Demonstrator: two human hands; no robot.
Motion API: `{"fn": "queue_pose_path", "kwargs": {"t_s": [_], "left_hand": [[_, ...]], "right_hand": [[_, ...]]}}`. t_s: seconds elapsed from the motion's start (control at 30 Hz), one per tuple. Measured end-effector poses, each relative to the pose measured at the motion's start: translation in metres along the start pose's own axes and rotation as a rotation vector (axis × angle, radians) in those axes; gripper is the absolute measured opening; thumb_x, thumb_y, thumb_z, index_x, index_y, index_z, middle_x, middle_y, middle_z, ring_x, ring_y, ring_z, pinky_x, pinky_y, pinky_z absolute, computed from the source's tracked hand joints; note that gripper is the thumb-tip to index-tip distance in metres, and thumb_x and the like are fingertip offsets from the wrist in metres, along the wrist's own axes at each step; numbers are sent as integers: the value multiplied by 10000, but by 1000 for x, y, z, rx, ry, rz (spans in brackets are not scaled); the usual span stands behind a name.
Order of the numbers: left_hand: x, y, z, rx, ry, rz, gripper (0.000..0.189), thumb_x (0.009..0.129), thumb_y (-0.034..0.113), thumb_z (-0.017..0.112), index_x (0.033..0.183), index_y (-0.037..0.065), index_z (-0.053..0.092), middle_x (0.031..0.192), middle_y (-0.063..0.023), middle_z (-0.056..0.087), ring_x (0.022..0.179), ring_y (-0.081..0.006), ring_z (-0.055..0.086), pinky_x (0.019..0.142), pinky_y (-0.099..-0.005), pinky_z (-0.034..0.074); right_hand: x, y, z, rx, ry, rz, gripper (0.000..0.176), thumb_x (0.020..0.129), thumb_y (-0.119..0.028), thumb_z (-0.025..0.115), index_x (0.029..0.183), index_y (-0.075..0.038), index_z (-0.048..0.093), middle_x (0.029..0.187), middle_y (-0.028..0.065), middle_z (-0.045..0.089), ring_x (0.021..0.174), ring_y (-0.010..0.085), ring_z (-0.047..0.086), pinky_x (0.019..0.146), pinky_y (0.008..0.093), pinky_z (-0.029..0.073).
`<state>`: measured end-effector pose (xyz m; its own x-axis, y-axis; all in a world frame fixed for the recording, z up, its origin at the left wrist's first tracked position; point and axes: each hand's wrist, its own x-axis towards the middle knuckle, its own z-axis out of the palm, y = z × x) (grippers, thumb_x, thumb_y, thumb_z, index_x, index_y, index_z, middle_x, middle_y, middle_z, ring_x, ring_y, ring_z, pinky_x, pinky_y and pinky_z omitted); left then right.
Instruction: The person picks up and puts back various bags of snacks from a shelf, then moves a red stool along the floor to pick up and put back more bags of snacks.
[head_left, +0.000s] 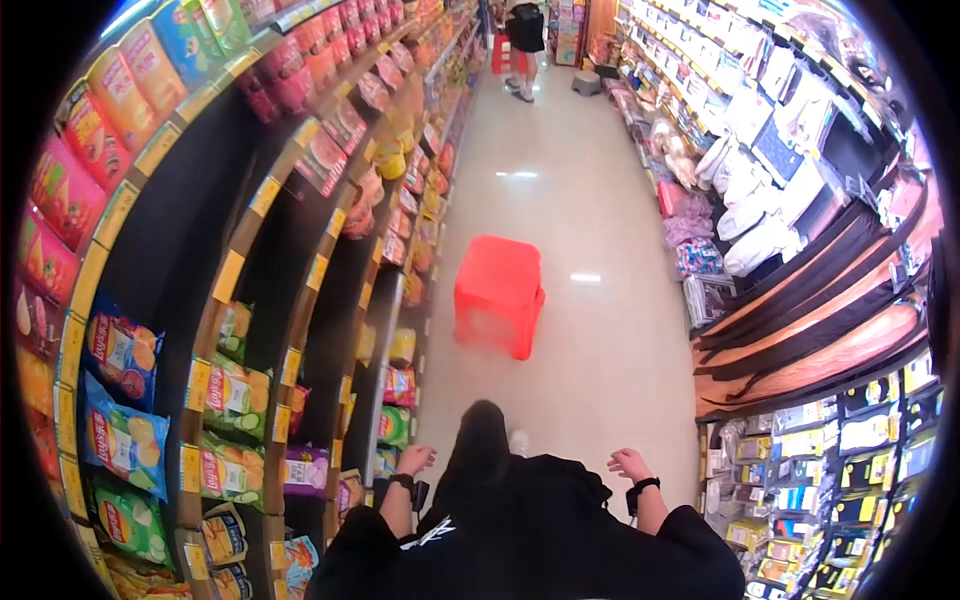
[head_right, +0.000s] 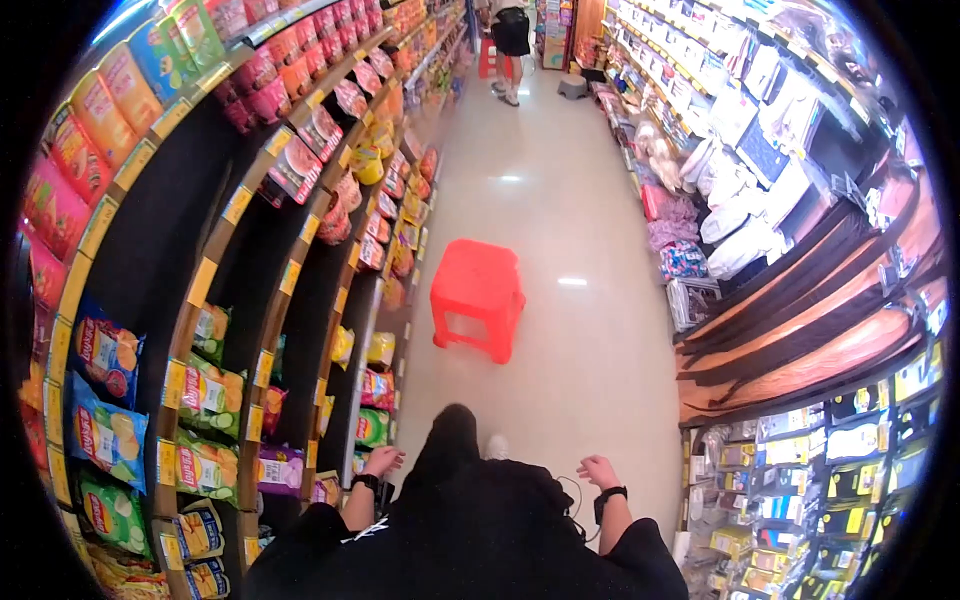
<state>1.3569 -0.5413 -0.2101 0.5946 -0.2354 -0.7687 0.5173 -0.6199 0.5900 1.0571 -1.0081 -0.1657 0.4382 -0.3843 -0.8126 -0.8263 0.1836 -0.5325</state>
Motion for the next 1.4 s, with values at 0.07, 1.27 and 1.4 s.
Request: {"fn": "queue_pose_path", "kwargs": {"t_s": [0.07,1.27,1.4], "left_hand": [[4,-3,10,94,-19,-68,270,797,262,520,934,91,676,784,-41,658,655,-135,625,554,-269,450],[215,375,-104,124,518,667,226,819,253,565,834,39,634,731,-157,610,681,-298,606,600,-356,464],[179,450,-140,71,627,800,167,814,170,576,867,27,644,775,-149,607,723,-304,604,631,-346,470]], "right_hand": [[-1,-8,-8,9,7,11,232,854,-235,503,1001,-71,577,898,66,665,782,155,624,650,312,450],[242,-475,17,-313,-150,-373,248,881,-186,468,1056,-41,566,917,72,665,816,154,630,689,275,451],[241,-559,52,-331,-210,-519,243,875,-102,480,1047,53,554,887,137,653,816,190,631,757,305,498]]}}
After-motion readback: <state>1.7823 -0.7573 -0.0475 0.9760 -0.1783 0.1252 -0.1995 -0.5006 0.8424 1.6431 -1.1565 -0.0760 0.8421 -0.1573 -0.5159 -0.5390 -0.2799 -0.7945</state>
